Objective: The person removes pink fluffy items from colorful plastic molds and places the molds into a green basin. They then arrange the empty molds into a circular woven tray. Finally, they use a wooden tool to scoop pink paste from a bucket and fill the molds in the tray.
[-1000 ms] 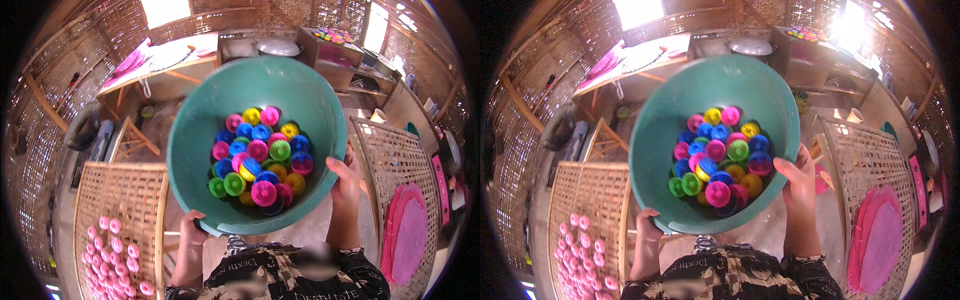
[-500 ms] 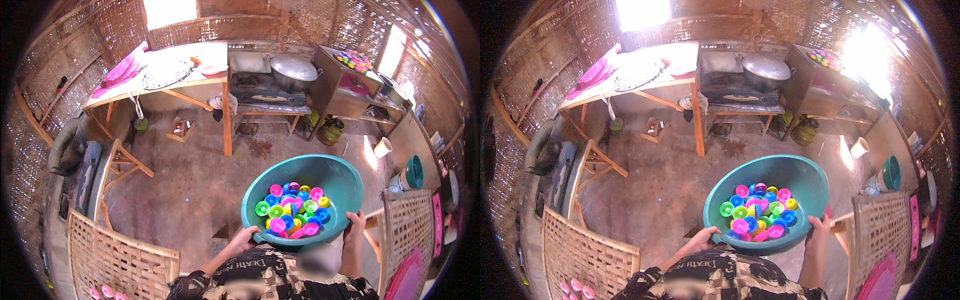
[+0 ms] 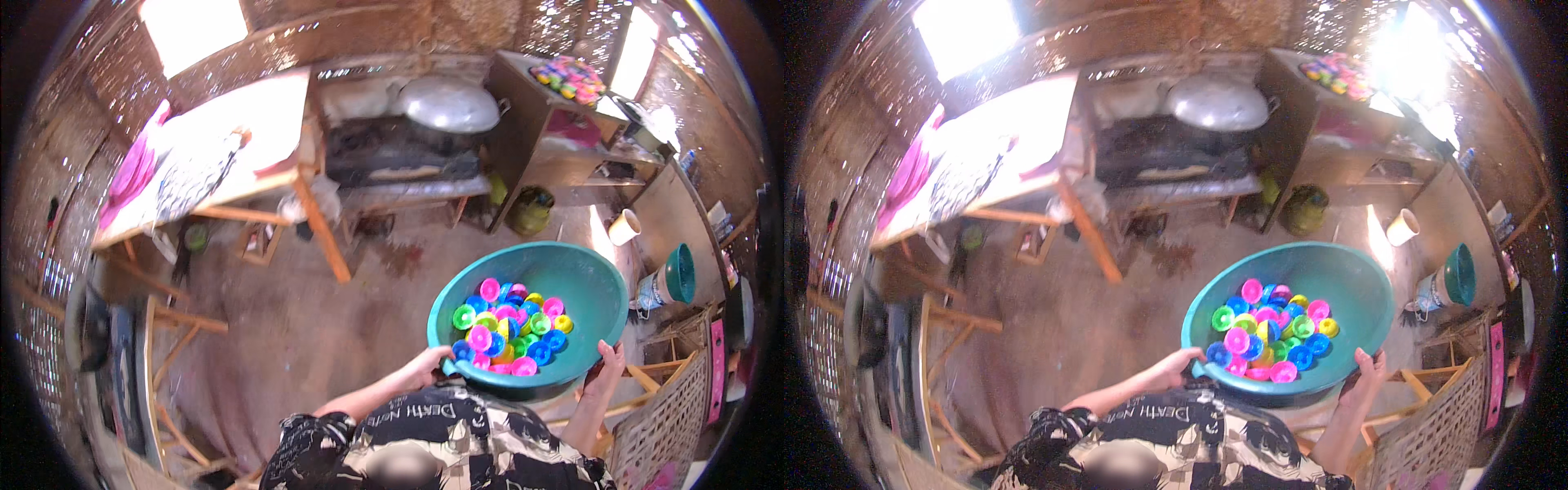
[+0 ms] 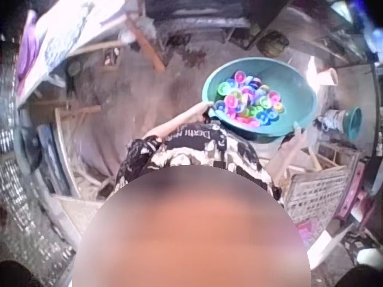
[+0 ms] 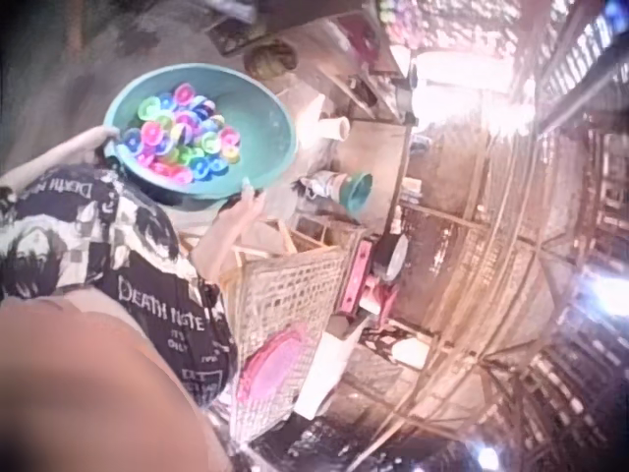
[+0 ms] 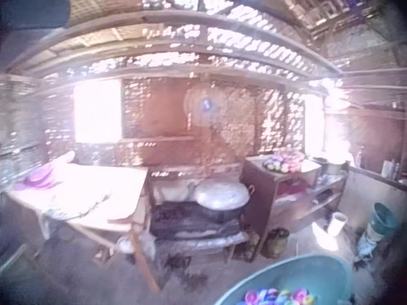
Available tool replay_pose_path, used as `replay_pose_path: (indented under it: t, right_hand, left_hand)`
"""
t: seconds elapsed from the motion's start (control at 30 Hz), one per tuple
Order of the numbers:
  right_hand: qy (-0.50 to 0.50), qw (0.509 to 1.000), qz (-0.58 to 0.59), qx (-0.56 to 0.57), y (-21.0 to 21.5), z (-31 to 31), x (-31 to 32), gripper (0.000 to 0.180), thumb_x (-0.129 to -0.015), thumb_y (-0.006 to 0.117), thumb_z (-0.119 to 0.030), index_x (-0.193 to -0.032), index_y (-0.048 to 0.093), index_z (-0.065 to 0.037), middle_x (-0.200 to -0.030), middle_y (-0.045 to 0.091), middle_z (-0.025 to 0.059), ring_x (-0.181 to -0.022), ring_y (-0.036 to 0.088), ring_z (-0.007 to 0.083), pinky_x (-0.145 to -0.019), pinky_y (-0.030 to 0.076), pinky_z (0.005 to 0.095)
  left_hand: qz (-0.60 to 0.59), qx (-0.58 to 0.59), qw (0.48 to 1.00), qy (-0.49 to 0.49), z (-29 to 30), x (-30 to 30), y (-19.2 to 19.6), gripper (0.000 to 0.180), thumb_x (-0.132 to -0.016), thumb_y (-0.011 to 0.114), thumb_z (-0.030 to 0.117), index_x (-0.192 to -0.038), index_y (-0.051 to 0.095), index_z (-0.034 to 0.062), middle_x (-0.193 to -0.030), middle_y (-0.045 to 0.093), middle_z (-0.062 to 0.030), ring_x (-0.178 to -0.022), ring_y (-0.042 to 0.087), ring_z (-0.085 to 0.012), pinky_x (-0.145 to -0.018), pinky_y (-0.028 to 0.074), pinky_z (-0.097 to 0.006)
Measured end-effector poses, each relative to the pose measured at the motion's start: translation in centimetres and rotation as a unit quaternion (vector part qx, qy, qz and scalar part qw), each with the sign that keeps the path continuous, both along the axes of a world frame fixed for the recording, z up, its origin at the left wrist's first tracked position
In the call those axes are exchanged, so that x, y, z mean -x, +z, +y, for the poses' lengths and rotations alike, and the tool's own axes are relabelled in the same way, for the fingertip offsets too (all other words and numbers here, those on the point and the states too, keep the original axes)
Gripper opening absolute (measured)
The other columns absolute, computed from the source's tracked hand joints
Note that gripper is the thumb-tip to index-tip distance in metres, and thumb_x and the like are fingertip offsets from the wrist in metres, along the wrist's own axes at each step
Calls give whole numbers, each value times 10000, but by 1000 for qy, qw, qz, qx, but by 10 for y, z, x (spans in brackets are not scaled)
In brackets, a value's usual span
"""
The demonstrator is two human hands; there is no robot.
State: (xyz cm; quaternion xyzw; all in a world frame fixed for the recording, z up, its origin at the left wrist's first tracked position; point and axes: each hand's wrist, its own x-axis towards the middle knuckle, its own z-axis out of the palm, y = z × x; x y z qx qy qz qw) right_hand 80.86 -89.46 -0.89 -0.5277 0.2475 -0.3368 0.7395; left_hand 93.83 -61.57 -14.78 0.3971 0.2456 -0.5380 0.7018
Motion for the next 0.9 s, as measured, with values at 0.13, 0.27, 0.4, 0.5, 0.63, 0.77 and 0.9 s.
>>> replay_pose_path:
  t: [0.13,0.27,0.4,0.5,0.63,0.77,0.9]
  right_hand:
    - [-72,997,32,16,4,-31,-49,250,-725,609,-10,-968,555,-29,-893,613,45,-720,583,108,-585,456,210]
    - [-114,993,28,9,0,-74,-101,209,-722,620,-12,-919,559,-44,-767,597,3,-603,553,71,-492,418,181]
    - [-164,986,27,-2,7,-122,-122,200,-719,630,-29,-905,558,-44,-720,585,-10,-562,541,61,-443,405,183]
    - [-206,978,4,-6,22,-155,-132,235,-709,639,-72,-927,558,-39,-727,584,-3,-552,547,65,-437,416,185]
    - [-304,952,-27,24,47,-198,-148,279,-706,629,-96,-958,542,-17,-771,605,31,-569,561,87,-460,439,200]
    - [-355,932,-36,60,66,-248,-150,309,-714,607,-77,-998,524,14,-812,614,58,-615,580,106,-521,467,211]
    - [-346,930,-44,114,80,-322,-155,308,-716,620,-82,-983,516,30,-823,619,66,-674,591,94,-577,479,216]
  left_hand:
    - [11,6,999,-38,-43,-54,-2,145,-750,570,109,-860,542,20,-783,589,-84,-708,587,-196,-712,540,-339]
    - [34,-18,998,-50,-93,-108,-13,158,-791,542,81,-929,530,4,-878,588,-113,-785,598,-226,-766,539,-370]
    - [65,34,985,-154,-148,-165,-22,157,-820,563,120,-946,567,26,-874,627,-102,-782,615,-208,-730,535,-369]
    - [53,36,971,-229,-201,-220,-12,215,-842,605,201,-969,593,27,-868,648,-80,-764,618,-188,-715,525,-360]
    - [-151,0,949,-277,-284,-275,9,427,-818,648,259,-1139,535,0,-1114,582,-145,-979,580,-238,-811,496,-394]
    - [-718,-78,634,-276,-384,-285,32,579,-787,678,269,-1269,462,33,-1278,478,-205,-1192,464,-296,-965,406,-424]
    - [-752,322,474,-327,-517,-277,59,513,-762,690,248,-1215,527,72,-1300,469,-177,-1259,389,-330,-1048,311,-433]
